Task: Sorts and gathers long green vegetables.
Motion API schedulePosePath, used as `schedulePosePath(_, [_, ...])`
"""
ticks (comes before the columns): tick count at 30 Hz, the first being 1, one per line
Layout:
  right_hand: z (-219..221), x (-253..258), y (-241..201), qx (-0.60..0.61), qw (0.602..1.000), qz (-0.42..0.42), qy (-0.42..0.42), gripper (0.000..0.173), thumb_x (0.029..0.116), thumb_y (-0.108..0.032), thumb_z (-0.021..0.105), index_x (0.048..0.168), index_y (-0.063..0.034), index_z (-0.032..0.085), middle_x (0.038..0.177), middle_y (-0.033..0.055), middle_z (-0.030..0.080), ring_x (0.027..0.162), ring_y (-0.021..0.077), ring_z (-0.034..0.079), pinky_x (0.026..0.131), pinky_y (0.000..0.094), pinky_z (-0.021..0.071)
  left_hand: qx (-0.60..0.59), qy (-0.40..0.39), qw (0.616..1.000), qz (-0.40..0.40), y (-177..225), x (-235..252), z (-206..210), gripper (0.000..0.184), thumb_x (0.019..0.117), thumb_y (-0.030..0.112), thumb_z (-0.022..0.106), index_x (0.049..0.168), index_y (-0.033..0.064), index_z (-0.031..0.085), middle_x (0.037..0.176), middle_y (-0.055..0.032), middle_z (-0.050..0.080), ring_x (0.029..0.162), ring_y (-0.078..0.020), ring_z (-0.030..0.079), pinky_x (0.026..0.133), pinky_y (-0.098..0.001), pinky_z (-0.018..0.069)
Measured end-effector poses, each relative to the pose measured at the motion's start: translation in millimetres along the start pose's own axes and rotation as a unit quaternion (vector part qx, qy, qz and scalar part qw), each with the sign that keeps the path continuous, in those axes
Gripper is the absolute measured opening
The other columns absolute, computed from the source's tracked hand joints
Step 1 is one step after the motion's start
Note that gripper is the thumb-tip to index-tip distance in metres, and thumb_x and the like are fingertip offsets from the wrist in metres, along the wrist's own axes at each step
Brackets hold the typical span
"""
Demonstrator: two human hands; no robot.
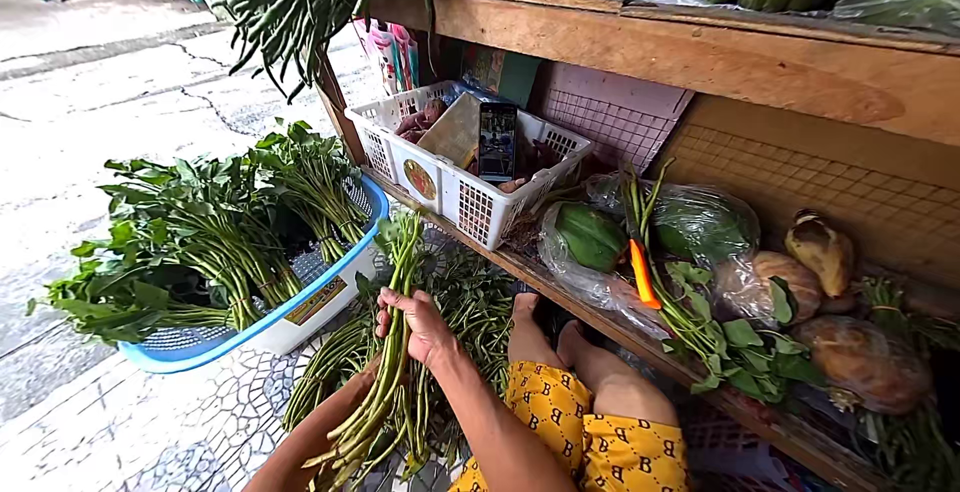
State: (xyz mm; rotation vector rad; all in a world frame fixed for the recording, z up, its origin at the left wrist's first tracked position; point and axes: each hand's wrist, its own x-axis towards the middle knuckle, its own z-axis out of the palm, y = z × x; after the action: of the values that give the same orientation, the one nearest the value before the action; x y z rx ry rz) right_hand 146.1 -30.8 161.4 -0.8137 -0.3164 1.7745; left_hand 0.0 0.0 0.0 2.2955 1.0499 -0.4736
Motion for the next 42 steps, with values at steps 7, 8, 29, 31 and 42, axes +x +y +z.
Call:
schedulePosePath(7, [-41, 37, 26, -0.166, 0.981, -0.027, 0.1, 0.059, 0.0999, -0.005, 0.064, 0.149, -0.0008, 0.032, 0.097, 0.0141, 0.06, 0.065, 0.0141, 0.06, 0.06, 0.0272, 0.0546, -0.291, 0.126, 0.946, -0.064, -44, 29, -25, 0.041, 0.1094, 0.02, 0.046, 0.136, -0.0092, 0.055, 0.126, -0.032, 0.062, 0.118, -0.0423, 0.061, 0.105, -0.0583, 0.0446])
schedulePosePath(8, [-46, 44, 36, -0.198, 0.973, -0.027, 0.115, 0.068, 0.099, -0.005, 0.066, 0.155, -0.0007, 0.027, 0.107, 0.0178, 0.06, 0.07, 0.0154, 0.061, 0.064, 0.0286, 0.0549, -0.365, 0.166, 0.914, -0.068, -40, 28, -35, 0.042, 0.1122, 0.022, 0.037, 0.133, -0.0091, 0.055, 0.116, -0.0261, 0.064, 0.105, -0.0321, 0.064, 0.097, -0.0486, 0.0506])
schedulePosePath(29, [-67, 63, 78, -0.373, 0.917, -0.071, 0.122, 0.048, 0.1028, -0.01, 0.062, 0.143, 0.0072, 0.042, 0.138, 0.0285, 0.054, 0.126, 0.0316, 0.056, 0.108, 0.043, 0.0451, -0.689, 0.232, 0.687, 0.006, 7, 22, -66, 0.021, 0.1108, 0.011, 0.039, 0.12, 0.0029, 0.056, 0.092, -0.0067, 0.07, 0.074, -0.0108, 0.067, 0.068, -0.0261, 0.0571])
schedulePosePath(31, [-66, 62, 77, -0.389, 0.907, -0.079, 0.143, 0.051, 0.1014, -0.013, 0.065, 0.142, 0.0089, 0.043, 0.137, 0.028, 0.056, 0.127, 0.0316, 0.056, 0.109, 0.0419, 0.0445, -0.687, 0.234, 0.688, 0.018, 7, 22, -65, 0.02, 0.1107, 0.01, 0.039, 0.119, 0.0028, 0.055, 0.091, -0.0065, 0.07, 0.072, -0.0106, 0.067, 0.067, -0.0256, 0.0574])
schedulePosePath(42, [-67, 66, 58, -0.19, 0.947, -0.162, 0.202, 0.019, 0.1024, -0.006, 0.061, 0.117, 0.0064, 0.062, 0.091, 0.0146, 0.064, 0.07, 0.0154, 0.061, 0.066, 0.0298, 0.0537, -0.683, 0.247, 0.685, 0.057, 13, 14, -55, 0.02, 0.1094, 0.012, 0.038, 0.114, 0.0045, 0.056, 0.083, -0.0012, 0.066, 0.072, -0.0088, 0.065, 0.073, -0.0254, 0.0571])
